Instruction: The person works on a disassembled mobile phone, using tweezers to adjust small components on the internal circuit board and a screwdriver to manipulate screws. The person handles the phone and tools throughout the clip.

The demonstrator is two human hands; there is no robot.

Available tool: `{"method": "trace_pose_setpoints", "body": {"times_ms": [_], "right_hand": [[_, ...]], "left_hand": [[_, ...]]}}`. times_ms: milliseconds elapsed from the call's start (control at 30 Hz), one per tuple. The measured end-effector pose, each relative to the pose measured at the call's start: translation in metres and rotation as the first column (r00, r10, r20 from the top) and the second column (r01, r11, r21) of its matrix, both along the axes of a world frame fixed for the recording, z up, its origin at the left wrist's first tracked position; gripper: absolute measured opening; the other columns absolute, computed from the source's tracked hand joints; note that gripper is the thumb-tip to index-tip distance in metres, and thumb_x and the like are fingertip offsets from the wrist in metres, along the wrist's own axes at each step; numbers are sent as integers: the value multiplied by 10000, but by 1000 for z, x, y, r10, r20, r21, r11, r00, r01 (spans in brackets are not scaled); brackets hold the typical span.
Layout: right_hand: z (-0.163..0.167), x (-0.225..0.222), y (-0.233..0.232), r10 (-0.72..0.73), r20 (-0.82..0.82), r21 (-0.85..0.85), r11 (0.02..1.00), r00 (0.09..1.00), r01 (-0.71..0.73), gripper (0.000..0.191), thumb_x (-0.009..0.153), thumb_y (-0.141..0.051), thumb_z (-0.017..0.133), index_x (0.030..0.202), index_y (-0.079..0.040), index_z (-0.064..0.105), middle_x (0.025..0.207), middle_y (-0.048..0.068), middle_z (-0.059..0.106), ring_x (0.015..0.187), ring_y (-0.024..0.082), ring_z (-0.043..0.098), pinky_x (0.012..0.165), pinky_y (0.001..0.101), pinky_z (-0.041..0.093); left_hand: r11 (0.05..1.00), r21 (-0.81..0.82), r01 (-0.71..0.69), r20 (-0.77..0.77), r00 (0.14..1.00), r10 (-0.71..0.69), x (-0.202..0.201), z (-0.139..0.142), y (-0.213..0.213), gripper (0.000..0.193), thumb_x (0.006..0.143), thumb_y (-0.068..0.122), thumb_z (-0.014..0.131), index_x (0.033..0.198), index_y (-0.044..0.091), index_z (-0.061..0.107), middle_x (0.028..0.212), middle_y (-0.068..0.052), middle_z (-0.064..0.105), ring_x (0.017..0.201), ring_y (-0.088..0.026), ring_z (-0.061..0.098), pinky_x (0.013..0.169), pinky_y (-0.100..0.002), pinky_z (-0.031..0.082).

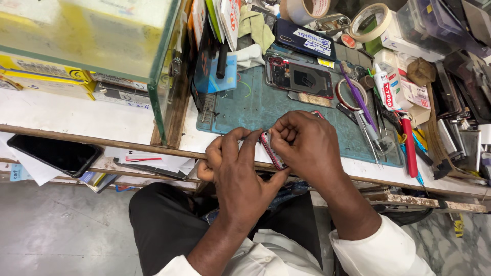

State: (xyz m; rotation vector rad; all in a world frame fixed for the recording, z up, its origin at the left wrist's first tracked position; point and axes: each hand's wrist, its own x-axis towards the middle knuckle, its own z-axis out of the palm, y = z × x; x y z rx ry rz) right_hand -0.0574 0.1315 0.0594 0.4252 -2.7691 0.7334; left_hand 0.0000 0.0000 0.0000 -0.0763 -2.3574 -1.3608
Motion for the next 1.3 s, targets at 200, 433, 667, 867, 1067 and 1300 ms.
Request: {"method": "trace_pose_setpoints", "body": {"times_ms": [200, 433, 667, 867, 1067, 1300], "right_hand": [[-7, -8, -10, -30, 9, -4, 1000, 999, 30, 161, 811, -175, 808, 842, -35, 735, 712, 57, 713, 593, 144, 692, 578, 297, 550], [-11, -12, -4, -71, -45, 26, 997, 996, 72, 168, 799, -174, 824, 849, -31, 749, 736, 66, 715, 608, 144, 690, 586, 295, 545], [-15, -35, 29, -209, -15, 67, 975, 978, 210, 156, 826, -183, 823, 840, -43, 755, 677, 55, 716, 562, 123, 669, 560, 290, 526], [-13, -71, 80, -275, -67, 116, 953, 959, 281, 131, 823, -169, 811, 829, -49, 759, 687, 58, 712, 574, 138, 676, 583, 294, 523], [-15, -97, 108, -343, -16, 95, 935, 939, 343, 156, 826, -201, 822, 816, -59, 759, 668, 53, 713, 543, 141, 666, 557, 299, 511], [-19, -82, 83, -209, -99, 35, 976, 973, 213, 124, 837, -159, 798, 874, -46, 762, 722, 67, 729, 561, 147, 680, 559, 308, 531]], "left_hand": [[1000, -3, -3, -18, 1000, 3, -6, -5, -12, 830, 582, 348, 960, 1270, 18, 634, 1294, -153, 508, 1236, -389, 377, 992, -513, 387], [1000, 13, 8, -45, 999, -8, -3, -6, -18, 797, 653, 385, 941, 1291, 25, 628, 1299, -154, 518, 1237, -378, 392, 1003, -502, 385], [1000, 16, -5, -71, 997, 6, -10, -9, -17, 788, 662, 386, 934, 1283, 6, 633, 1296, -162, 517, 1226, -381, 389, 1011, -510, 373], [999, -34, -4, -88, 996, 1, -29, -5, -2, 750, 694, 380, 927, 1277, 4, 642, 1294, -174, 513, 1226, -370, 379, 993, -504, 380], [999, -50, 5, -65, 998, -8, -53, -6, 20, 775, 671, 387, 930, 1278, -1, 645, 1281, -171, 518, 1224, -367, 377, 983, -500, 384], [998, -59, -4, -75, 997, 0, -59, -9, 25, 779, 666, 394, 937, 1281, 13, 648, 1288, -168, 516, 1215, -372, 384, 1001, -515, 370]]}}
